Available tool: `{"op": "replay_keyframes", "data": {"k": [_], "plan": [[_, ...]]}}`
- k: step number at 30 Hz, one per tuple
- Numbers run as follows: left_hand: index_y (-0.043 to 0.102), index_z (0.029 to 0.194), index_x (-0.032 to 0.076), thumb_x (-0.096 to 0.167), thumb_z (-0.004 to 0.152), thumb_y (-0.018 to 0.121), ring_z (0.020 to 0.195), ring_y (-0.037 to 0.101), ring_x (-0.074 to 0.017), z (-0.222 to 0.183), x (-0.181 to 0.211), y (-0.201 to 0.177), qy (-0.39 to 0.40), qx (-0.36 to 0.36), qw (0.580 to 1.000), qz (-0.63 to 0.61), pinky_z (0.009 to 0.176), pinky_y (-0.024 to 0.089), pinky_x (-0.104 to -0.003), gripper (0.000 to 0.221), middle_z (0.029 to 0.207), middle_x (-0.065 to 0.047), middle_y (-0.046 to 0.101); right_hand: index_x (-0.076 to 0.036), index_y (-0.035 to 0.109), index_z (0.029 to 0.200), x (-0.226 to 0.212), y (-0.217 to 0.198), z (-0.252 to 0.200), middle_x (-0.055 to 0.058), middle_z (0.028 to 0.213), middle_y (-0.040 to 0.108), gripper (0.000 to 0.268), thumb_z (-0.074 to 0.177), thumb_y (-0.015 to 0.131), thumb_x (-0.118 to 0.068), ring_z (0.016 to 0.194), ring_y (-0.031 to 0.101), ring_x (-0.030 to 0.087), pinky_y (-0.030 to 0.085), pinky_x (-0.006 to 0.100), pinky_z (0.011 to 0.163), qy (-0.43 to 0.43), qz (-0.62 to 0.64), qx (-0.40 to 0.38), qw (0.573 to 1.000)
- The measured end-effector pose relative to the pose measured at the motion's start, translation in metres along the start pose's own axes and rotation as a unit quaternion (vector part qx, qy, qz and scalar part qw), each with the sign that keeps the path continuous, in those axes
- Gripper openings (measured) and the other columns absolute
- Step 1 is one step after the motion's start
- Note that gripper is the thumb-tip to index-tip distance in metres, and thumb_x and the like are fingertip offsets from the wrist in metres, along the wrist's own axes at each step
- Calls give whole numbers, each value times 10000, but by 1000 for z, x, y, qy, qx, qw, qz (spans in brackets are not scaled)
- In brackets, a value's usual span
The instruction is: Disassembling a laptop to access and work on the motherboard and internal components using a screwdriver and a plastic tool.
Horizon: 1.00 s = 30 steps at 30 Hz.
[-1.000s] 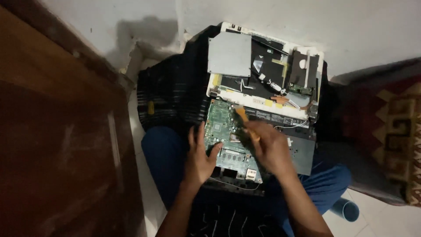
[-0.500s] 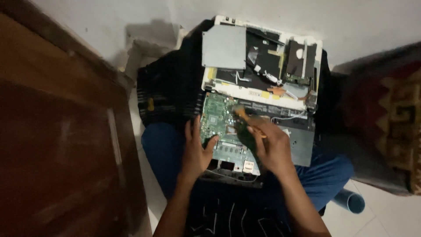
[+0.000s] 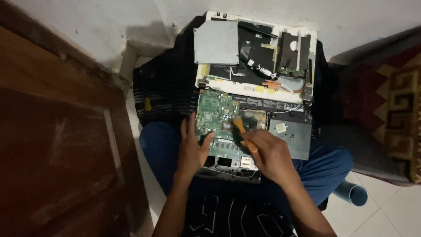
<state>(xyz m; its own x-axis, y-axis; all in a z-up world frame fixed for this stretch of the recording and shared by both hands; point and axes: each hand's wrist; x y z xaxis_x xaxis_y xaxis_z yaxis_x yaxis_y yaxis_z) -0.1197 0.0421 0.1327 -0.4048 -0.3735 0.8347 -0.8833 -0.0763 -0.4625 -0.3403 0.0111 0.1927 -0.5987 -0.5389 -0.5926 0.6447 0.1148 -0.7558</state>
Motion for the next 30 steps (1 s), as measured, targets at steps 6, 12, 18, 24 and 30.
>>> {"op": "replay_keyframes", "data": {"k": [6,12,18,24,30], "plan": [[234,1653,141,382,975,673,1384,415,-579,-1,5,-4,-27,-8,1000,-4,1005,484,-665,844,1624,-314,220,-118,762,1013,1,-1,-13,63,933,767,145,974,623,-137,852,736,330,598,400,712,12,17,26,999],[219,1659,155,418,974,668,1404,365,-605,0,6,-4,-24,-16,999,-17,1036,427,-706,860,1625,-339,192,-125,767,1070,-4,3,-35,69,872,738,155,954,670,-161,764,712,332,598,391,654,30,34,22,999],[230,1653,134,403,953,681,1445,293,-608,-3,13,-5,-53,-25,998,-15,1083,362,-719,875,1626,-354,179,-86,742,1028,-16,21,-32,123,849,712,144,969,633,-161,743,697,406,581,471,593,4,51,5,999],[254,1646,119,304,948,723,1459,282,-588,-1,18,-3,-57,-12,998,-12,1124,317,-705,861,1617,-360,193,-108,726,1066,-28,16,-19,98,933,719,139,944,663,-136,777,716,375,587,424,629,30,47,28,998],[236,1650,119,285,970,704,1474,242,-589,-2,23,-4,-45,-11,999,-17,1142,256,-726,842,1615,-368,182,-124,673,1077,4,15,-61,130,938,699,148,945,607,-132,753,693,432,554,461,599,137,89,46,985]]}}
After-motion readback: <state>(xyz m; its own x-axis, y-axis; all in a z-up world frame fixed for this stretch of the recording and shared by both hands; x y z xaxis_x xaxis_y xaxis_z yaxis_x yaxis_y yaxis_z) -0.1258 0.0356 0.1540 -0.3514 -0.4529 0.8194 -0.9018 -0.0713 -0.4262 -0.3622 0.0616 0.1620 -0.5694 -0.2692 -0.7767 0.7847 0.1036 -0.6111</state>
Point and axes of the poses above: each hand's wrist, its own z-axis towards the middle knuckle, its own y-axis out of the palm, x = y × z
